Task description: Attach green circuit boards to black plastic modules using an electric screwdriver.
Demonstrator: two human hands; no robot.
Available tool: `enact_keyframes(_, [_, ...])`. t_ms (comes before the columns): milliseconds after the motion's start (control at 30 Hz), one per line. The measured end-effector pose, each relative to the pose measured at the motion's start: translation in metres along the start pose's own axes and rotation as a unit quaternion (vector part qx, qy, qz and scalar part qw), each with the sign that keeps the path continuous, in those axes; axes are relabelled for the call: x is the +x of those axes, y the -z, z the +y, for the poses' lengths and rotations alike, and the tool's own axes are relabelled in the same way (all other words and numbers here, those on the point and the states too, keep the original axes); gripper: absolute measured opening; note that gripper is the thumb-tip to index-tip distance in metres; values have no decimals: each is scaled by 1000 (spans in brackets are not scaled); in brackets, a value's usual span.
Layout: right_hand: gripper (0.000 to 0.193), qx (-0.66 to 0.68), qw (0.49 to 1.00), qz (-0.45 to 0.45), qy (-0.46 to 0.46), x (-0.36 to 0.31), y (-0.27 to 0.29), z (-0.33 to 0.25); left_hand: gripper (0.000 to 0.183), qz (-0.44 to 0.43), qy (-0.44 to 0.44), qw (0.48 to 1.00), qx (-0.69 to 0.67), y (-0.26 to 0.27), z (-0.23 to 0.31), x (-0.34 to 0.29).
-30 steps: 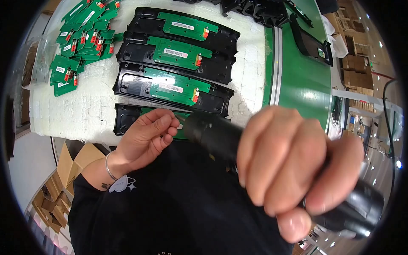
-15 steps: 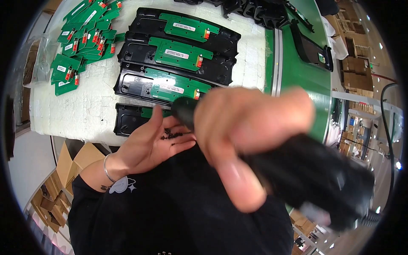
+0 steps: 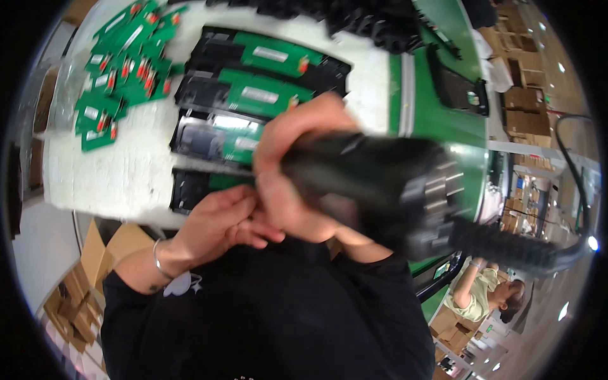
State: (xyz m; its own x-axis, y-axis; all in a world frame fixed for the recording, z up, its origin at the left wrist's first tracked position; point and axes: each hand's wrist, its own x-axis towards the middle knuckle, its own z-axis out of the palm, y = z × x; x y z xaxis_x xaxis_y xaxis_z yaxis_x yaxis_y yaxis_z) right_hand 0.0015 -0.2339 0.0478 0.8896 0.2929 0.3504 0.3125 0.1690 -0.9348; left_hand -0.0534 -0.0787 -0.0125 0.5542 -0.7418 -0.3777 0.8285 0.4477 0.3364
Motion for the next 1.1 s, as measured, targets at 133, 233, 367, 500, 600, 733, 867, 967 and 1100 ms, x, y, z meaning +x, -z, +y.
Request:
enact_keyframes(133, [24, -46, 994, -99, 29, 4, 14, 14, 23, 47, -8, 998, 33, 11, -4, 8])
enact_keyframes(233, [22, -78, 990, -84, 78, 7, 8, 12, 20, 59, -46, 997, 36, 18, -5, 4])
enact_keyframes(367, [20, -101, 992, -57, 48, 7, 9, -1, 19, 74, -49, 996, 12, 6, 1, 5])
enact_keyframes(500, [15, 64, 991, 54, 107, 0, 11, -26, 14, 100, -26, 994, 28, -5, 6, 7])
enact_keyframes(600, [14, 152, 973, -4, 172, 1, 17, -52, 11, 100, -38, 994, 17, -7, 12, 8])
enact_keyframes(733, [17, 179, 959, -45, 215, -4, 20, -52, 10, 96, -97, 991, -12, 4, 11, 11])
enact_keyframes(867, [19, 181, 960, -36, 211, -8, 20, -56, 9, 115, -112, 986, -36, -1, 11, 13])
enact_keyframes(967, [20, 180, 959, -18, 218, -12, 17, -56, 10, 99, -108, 985, -96, 0, 8, 15])
enact_keyframes(1100, [19, 198, 955, -16, 220, -14, 13, -53, 12, 49, -100, 985, -134, 10, -2, 11])
